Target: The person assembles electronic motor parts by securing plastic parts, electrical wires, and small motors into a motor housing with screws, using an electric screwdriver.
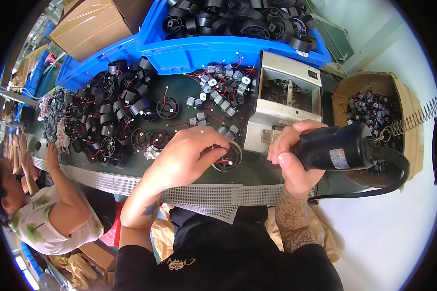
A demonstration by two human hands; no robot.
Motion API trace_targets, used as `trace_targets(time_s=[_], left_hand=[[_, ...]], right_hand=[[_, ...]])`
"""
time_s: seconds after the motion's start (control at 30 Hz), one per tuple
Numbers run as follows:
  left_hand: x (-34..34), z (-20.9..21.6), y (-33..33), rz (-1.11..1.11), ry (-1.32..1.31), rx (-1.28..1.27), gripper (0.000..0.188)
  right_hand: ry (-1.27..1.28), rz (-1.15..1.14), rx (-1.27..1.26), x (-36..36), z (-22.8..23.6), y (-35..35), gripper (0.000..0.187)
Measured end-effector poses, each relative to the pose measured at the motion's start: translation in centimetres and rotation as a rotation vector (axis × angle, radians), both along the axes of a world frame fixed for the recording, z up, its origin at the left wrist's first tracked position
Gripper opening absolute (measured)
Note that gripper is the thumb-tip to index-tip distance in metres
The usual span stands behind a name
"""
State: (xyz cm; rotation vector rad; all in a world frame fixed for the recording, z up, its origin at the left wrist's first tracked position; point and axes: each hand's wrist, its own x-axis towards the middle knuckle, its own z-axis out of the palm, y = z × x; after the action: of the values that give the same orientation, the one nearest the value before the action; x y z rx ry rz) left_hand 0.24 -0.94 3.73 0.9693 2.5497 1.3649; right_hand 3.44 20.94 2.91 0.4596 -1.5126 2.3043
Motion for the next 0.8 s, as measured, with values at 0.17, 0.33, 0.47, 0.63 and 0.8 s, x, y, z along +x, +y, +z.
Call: trace_targets(time_s=[0.17, 0.33, 0.47, 0.63, 0.8], left_hand=[[0.9, 0.0, -0.3, 0.073, 0.027, -0.011, 0.007], [2.1, -0.7, 0.2, 0.234, -0.079, -0.005, 0.006], [2.7, -1.0, 1.0, 0.257, -0.045, 0.03, 0.007], [2.6, -0.7, 1.1, 0.302, -0.025, -0.118, 0.015], [1.4, -1.0, 1.3, 0.28, 0.015, -0.226, 0.02]], right_hand=[[0.013, -0.024, 0.003, 0.1, 0.9, 0.3, 0.053], [0.108, -0.066, -0.012, -0.2, 1.8, 1.0, 0.051], [0.187, -0.115, 0.097, -0.7, 2.7, 1.4, 0.045], [0.214, -0.189, 0.217, -0.9, 2.9, 1.7, 0.046], [0.197, -0.203, 0.219, -0.8, 2.8, 1.6, 0.048]])
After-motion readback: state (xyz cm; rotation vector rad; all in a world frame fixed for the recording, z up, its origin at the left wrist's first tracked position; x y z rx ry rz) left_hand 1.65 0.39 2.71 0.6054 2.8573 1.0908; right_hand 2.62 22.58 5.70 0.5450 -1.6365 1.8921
